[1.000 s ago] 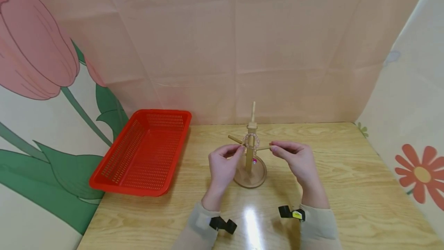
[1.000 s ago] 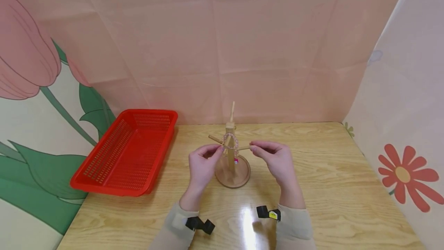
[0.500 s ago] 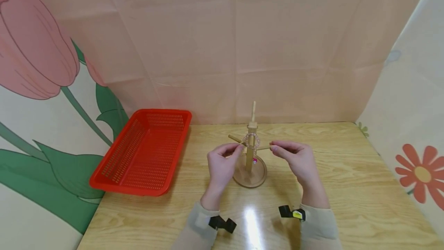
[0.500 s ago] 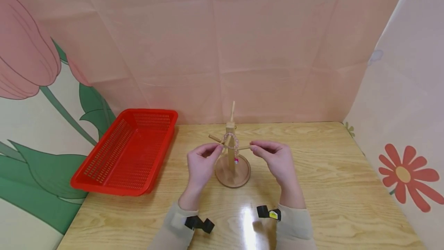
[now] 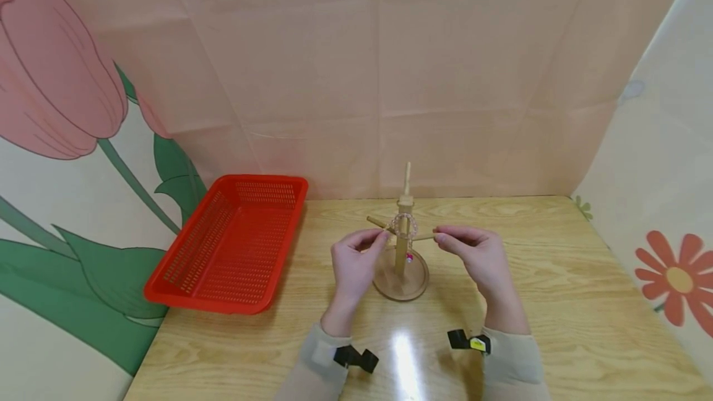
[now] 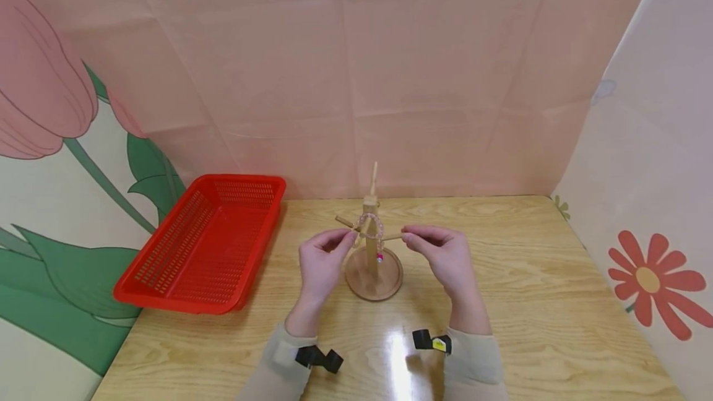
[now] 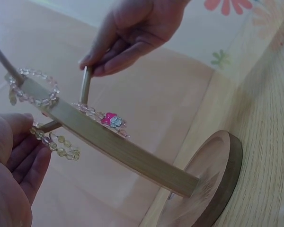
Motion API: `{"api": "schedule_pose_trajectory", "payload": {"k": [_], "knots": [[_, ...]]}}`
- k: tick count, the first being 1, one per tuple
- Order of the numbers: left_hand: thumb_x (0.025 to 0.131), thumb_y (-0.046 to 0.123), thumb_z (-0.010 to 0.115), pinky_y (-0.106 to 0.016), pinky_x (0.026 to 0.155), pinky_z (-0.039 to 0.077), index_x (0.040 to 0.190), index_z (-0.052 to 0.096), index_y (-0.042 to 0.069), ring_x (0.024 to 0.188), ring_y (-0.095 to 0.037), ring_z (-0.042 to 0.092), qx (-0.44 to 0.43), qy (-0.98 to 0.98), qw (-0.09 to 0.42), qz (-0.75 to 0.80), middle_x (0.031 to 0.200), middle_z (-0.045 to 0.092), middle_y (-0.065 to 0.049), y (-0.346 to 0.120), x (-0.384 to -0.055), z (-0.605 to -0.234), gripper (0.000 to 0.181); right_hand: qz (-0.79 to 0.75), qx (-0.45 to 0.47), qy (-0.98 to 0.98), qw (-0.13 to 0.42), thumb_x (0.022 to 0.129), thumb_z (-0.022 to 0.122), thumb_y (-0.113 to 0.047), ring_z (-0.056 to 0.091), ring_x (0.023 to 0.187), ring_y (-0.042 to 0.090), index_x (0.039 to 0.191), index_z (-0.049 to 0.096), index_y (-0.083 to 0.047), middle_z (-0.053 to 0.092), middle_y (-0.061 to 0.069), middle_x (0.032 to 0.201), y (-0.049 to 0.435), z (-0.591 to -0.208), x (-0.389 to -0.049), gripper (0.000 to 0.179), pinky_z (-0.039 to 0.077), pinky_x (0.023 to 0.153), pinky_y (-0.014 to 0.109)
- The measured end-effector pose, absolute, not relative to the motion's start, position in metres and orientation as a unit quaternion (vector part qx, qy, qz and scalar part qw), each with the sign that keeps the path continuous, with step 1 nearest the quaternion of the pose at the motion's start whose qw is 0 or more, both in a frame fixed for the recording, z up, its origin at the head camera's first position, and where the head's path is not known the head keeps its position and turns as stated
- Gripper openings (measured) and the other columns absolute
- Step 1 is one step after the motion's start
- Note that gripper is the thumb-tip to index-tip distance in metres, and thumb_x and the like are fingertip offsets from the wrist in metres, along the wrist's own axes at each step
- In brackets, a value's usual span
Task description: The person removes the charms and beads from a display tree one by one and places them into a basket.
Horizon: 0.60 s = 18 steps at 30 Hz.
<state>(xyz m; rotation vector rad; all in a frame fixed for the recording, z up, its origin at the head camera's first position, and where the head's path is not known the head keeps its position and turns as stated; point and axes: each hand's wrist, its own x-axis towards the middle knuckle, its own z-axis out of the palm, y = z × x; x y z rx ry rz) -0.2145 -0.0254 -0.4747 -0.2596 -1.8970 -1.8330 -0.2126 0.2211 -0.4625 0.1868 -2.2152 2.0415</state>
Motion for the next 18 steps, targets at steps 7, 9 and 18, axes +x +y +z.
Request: {"api": "schedule_pose_trajectory", "payload": {"k": [7, 9, 18], "knots": [[0.09, 0.01, 0.089, -0.024, 0.07, 0.06, 0.092, 0.085, 0.004, 0.075, -0.015, 0.074, -0.091, -0.697, 0.24, -0.67, 0.086, 0.081, -0.004, -0.0278, -0.2153, -0.476, 0.007, 0.676, 0.064, -0.732, 0.066, 0.097, 0.083, -0.016, 0.078, 0.097, 0.013, 0.118, 0.077, 0.007, 0.082, 0.0, 0.107, 0.2206, -0.4636, -0.2132, 0.032, 0.061, 0.089, 0.026], [0.09, 0.01, 0.089, -0.024, 0.07, 0.06, 0.092, 0.085, 0.004, 0.075, -0.015, 0.074, -0.092, -0.697, 0.242, -0.669, 0.086, 0.081, -0.004, -0.0285, -0.2156, -0.4762, 0.007, 0.676, 0.065, -0.731, 0.067, 0.097, 0.082, -0.015, 0.078, 0.098, 0.013, 0.118, 0.077, 0.007, 0.082, 0.0, 0.107, 0.2205, -0.464, -0.2132, 0.031, 0.061, 0.089, 0.026], [0.089, 0.007, 0.088, -0.024, 0.07, 0.06, 0.092, 0.084, 0.0, 0.075, -0.016, 0.074, -0.097, -0.691, 0.254, -0.67, 0.087, 0.081, -0.006, -0.0287, -0.2164, -0.4746, 0.008, 0.677, 0.062, -0.731, 0.064, 0.097, 0.083, -0.017, 0.078, 0.097, 0.014, 0.119, 0.077, 0.007, 0.082, 0.0, 0.106, 0.22, -0.4616, -0.2121, 0.032, 0.061, 0.089, 0.026]]}}
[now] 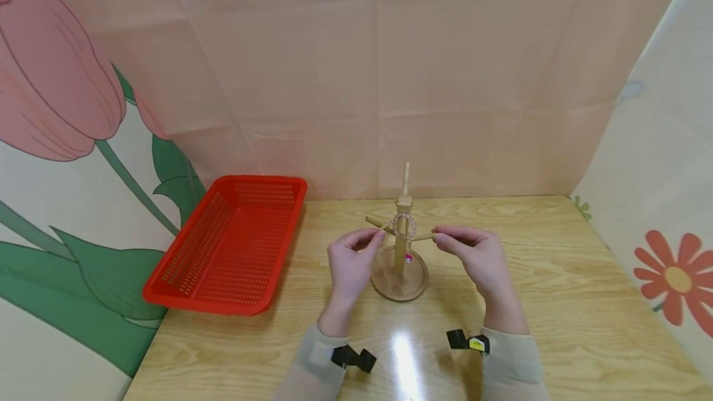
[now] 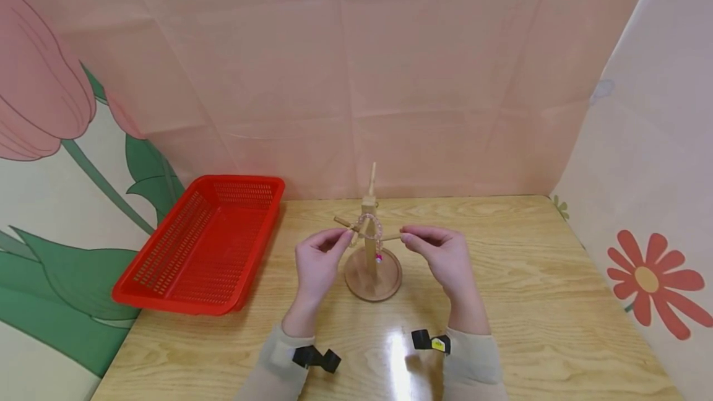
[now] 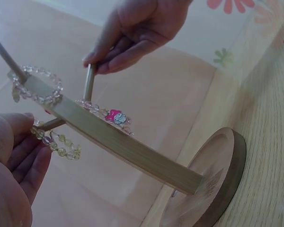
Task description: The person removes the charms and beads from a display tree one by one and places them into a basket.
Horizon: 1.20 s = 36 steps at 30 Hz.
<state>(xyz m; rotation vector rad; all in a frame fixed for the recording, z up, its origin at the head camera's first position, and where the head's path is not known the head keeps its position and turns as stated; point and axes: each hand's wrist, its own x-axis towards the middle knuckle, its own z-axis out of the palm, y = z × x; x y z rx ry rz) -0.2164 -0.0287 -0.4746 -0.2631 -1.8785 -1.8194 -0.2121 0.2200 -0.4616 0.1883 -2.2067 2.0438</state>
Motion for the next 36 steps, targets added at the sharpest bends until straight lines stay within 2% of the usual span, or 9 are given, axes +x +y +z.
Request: {"api": "schedule_pose_trajectory", "payload": {"k": [8, 30, 36], "knots": [[0.09, 0.01, 0.089, -0.025, 0.07, 0.06, 0.092, 0.085, 0.004, 0.076, -0.018, 0.075, -0.099, -0.691, 0.256, -0.669, 0.087, 0.081, -0.004, -0.0291, -0.2167, -0.4741, 0.007, 0.682, 0.063, -0.726, 0.062, 0.097, 0.083, -0.016, 0.078, 0.097, 0.014, 0.119, 0.077, 0.007, 0.081, 0.0, 0.106, 0.22, -0.4616, -0.2132, 0.032, 0.061, 0.089, 0.026], [0.089, 0.008, 0.089, -0.024, 0.071, 0.06, 0.094, 0.084, 0.0, 0.076, -0.017, 0.074, -0.09, -0.679, 0.266, -0.679, 0.087, 0.081, -0.005, -0.0339, -0.2174, -0.4726, 0.01, 0.676, 0.064, -0.732, 0.06, 0.099, 0.081, -0.018, 0.078, 0.098, 0.015, 0.12, 0.077, 0.007, 0.081, 0.001, 0.108, 0.221, -0.4632, -0.2141, 0.033, 0.061, 0.089, 0.026], [0.088, 0.009, 0.09, -0.023, 0.07, 0.059, 0.094, 0.086, 0.004, 0.075, -0.016, 0.073, -0.088, -0.671, 0.272, -0.685, 0.087, 0.081, -0.006, -0.0356, -0.2174, -0.472, 0.009, 0.679, 0.067, -0.729, 0.06, 0.099, 0.081, -0.016, 0.078, 0.099, 0.016, 0.12, 0.076, 0.007, 0.081, 0.001, 0.109, 0.2217, -0.4639, -0.2138, 0.032, 0.061, 0.089, 0.026]]}}
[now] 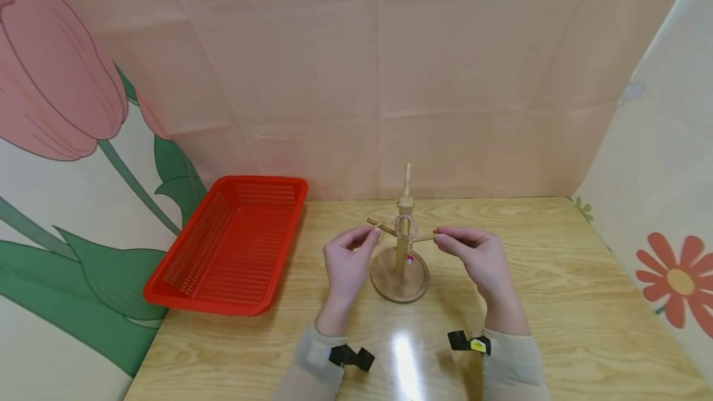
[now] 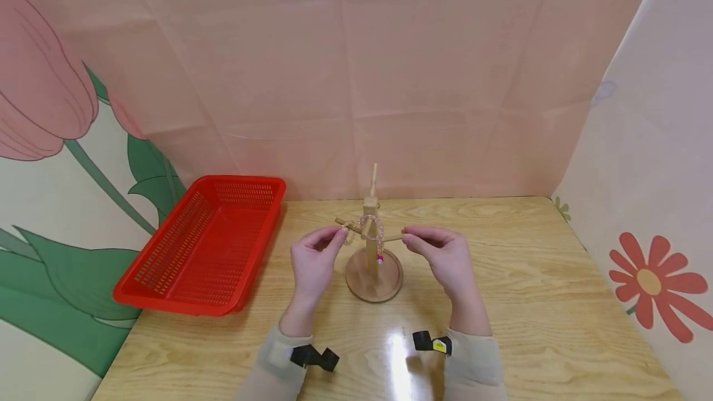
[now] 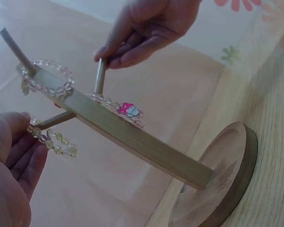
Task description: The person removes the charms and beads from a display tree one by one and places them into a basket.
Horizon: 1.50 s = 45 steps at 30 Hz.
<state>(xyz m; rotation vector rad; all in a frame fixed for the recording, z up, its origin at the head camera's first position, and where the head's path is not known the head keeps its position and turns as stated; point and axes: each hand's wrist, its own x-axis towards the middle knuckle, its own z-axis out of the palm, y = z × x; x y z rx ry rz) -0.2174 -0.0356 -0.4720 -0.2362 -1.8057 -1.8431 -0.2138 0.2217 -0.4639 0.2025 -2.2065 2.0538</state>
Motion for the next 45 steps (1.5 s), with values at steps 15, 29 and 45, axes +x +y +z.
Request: {"api": "schedule_pose_trajectory", "payload": {"k": [15, 29, 45], "knots": [[0.089, 0.008, 0.089, -0.023, 0.071, 0.06, 0.094, 0.085, 0.003, 0.076, -0.015, 0.073, -0.088, -0.659, 0.287, -0.689, 0.088, 0.081, -0.008, -0.042, -0.219, -0.472, 0.009, 0.689, 0.071, -0.718, 0.06, 0.099, 0.08, -0.013, 0.078, 0.097, 0.013, 0.118, 0.077, 0.006, 0.081, -0.001, 0.107, 0.222, -0.464, -0.214, 0.028, 0.061, 0.088, 0.027], [0.089, 0.007, 0.089, -0.022, 0.071, 0.06, 0.095, 0.084, 0.0, 0.075, -0.015, 0.073, -0.079, -0.658, 0.303, -0.685, 0.089, 0.081, -0.01, -0.044, -0.22, -0.471, 0.01, 0.682, 0.072, -0.725, 0.063, 0.099, 0.08, -0.014, 0.078, 0.098, 0.014, 0.119, 0.076, 0.009, 0.081, 0.001, 0.108, 0.222, -0.465, -0.214, 0.031, 0.061, 0.088, 0.027], [0.09, 0.003, 0.087, -0.022, 0.069, 0.059, 0.094, 0.083, -0.002, 0.074, -0.013, 0.072, -0.077, -0.653, 0.314, -0.685, 0.087, 0.08, -0.01, -0.047, -0.223, -0.47, 0.008, 0.682, 0.07, -0.726, 0.063, 0.099, 0.081, -0.015, 0.078, 0.097, 0.014, 0.119, 0.076, 0.008, 0.081, 0.0, 0.107, 0.223, -0.465, -0.214, 0.031, 0.061, 0.088, 0.026]]}}
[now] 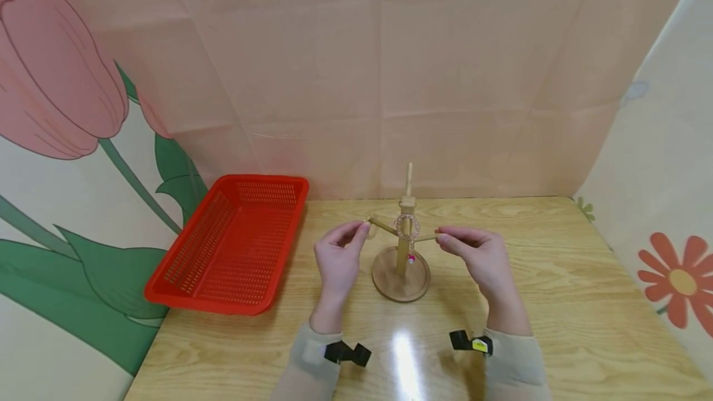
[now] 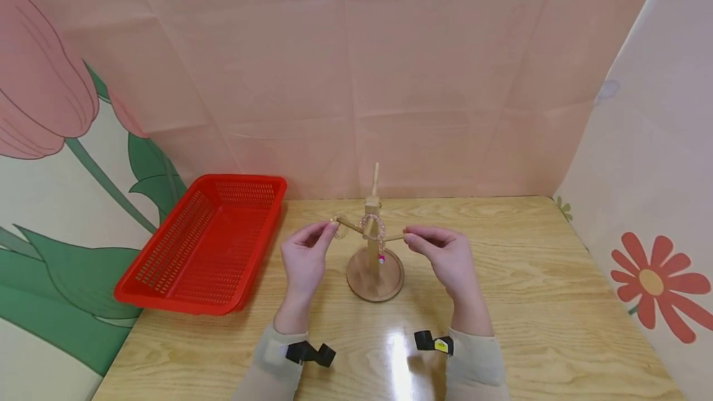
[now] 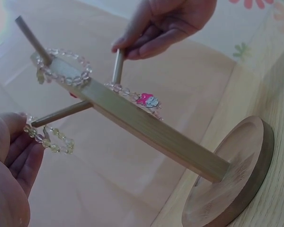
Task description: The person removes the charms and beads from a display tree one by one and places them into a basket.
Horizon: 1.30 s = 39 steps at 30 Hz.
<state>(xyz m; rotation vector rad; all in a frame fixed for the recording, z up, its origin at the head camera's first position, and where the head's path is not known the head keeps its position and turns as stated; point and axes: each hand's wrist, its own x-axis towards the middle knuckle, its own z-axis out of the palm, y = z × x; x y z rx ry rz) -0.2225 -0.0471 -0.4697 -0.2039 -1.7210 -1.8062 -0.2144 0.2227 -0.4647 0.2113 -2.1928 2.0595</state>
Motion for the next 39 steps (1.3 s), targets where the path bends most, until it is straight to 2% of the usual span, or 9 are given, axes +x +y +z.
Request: {"api": "schedule_pose_trajectory", "payload": {"k": [9, 18, 27, 34, 39], "knots": [[0.09, 0.006, 0.088, -0.022, 0.068, 0.058, 0.093, 0.085, 0.0, 0.073, -0.015, 0.072, -0.071, -0.654, 0.318, -0.683, 0.087, 0.08, -0.01, -0.051, -0.222, -0.467, 0.008, 0.68, 0.061, -0.728, 0.057, 0.098, 0.081, -0.017, 0.078, 0.097, 0.015, 0.12, 0.077, 0.006, 0.081, 0.0, 0.107, 0.222, -0.464, -0.214, 0.033, 0.061, 0.089, 0.026], [0.089, 0.004, 0.088, -0.021, 0.067, 0.057, 0.094, 0.084, -0.003, 0.073, -0.013, 0.071, -0.064, -0.649, 0.317, -0.689, 0.087, 0.08, -0.012, -0.052, -0.223, -0.466, 0.009, 0.679, 0.062, -0.729, 0.057, 0.098, 0.081, -0.018, 0.078, 0.1, 0.021, 0.12, 0.077, 0.006, 0.081, 0.001, 0.107, 0.222, -0.464, -0.214, 0.033, 0.061, 0.089, 0.026], [0.089, 0.004, 0.088, -0.022, 0.068, 0.059, 0.094, 0.084, -0.001, 0.073, -0.013, 0.072, -0.054, -0.652, 0.319, -0.686, 0.087, 0.08, -0.011, -0.055, -0.223, -0.468, 0.008, 0.683, 0.06, -0.726, 0.057, 0.098, 0.082, -0.016, 0.078, 0.096, 0.015, 0.12, 0.077, 0.007, 0.082, 0.001, 0.107, 0.222, -0.464, -0.214, 0.032, 0.061, 0.089, 0.026], [0.089, 0.004, 0.087, -0.021, 0.066, 0.057, 0.095, 0.083, -0.004, 0.072, -0.01, 0.071, -0.051, -0.635, 0.319, -0.701, 0.087, 0.08, -0.015, -0.057, -0.222, -0.465, 0.01, 0.69, 0.054, -0.72, 0.053, 0.097, 0.082, -0.014, 0.079, 0.097, 0.017, 0.118, 0.078, 0.006, 0.082, 0.001, 0.106, 0.22, -0.462, -0.214, 0.03, 0.061, 0.089, 0.027], [0.089, 0.004, 0.087, -0.022, 0.067, 0.059, 0.096, 0.082, -0.006, 0.073, -0.01, 0.072, -0.051, -0.622, 0.314, -0.716, 0.087, 0.079, -0.018, -0.06, -0.221, -0.461, 0.013, 0.696, 0.058, -0.714, 0.057, 0.098, 0.081, -0.012, 0.079, 0.096, 0.018, 0.119, 0.076, 0.01, 0.082, 0.002, 0.105, 0.219, -0.461, -0.213, 0.031, 0.061, 0.088, 0.027]]}}
